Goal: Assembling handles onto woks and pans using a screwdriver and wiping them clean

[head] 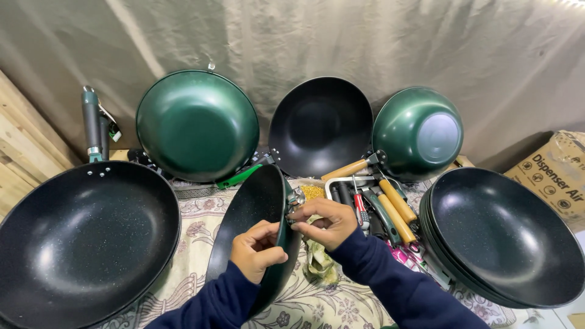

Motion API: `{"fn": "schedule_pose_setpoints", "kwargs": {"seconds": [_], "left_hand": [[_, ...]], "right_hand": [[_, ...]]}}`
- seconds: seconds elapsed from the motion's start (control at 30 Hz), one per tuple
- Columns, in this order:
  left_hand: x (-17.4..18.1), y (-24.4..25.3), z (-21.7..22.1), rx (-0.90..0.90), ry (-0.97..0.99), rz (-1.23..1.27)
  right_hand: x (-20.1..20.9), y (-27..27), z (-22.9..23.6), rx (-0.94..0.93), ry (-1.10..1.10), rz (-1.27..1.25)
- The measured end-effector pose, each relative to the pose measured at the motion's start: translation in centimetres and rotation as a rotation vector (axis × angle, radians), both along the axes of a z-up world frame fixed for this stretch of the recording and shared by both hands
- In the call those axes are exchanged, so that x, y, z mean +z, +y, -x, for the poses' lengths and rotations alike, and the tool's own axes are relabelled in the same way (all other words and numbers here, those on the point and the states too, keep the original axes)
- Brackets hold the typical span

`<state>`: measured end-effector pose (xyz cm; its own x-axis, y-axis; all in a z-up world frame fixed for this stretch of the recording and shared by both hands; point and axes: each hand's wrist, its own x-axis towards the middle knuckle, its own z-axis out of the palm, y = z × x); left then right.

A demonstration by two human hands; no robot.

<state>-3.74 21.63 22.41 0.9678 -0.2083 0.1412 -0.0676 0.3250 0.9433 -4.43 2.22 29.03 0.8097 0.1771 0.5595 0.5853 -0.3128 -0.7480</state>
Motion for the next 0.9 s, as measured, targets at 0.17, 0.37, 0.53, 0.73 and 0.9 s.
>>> {"fn": "schedule_pose_setpoints", "kwargs": {"seconds": [0.17, 0.37, 0.53, 0.73, 0.9], "left_hand": [[-0.3, -0.3, 0.2, -0.007, 0.001, -0.029], [-1.0, -0.4, 0.0, -0.017, -0.039, -0.021], [-1.0, -0.4, 0.3, -0.024, -0.041, -0.02], [-0.8, -0.3, 0.3, -0.021, -0.042, -0.014], [-1.0, 0.0, -0.3, -0.008, 0.0, 0.034]], "right_hand": [[0.4, -0.4, 0.3, 0.033, -0.153, 0.062], [0.4, -0.5, 0.1, 0.023, -0.369, 0.133], [-0.1, -0.2, 0.1, -0.016, -0.388, 0.12], [-0.3, 0.0, 0.4, -0.05, -0.348, 0.155], [1.3, 0.2, 1.3, -0.088, -0.29, 0.189]]}}
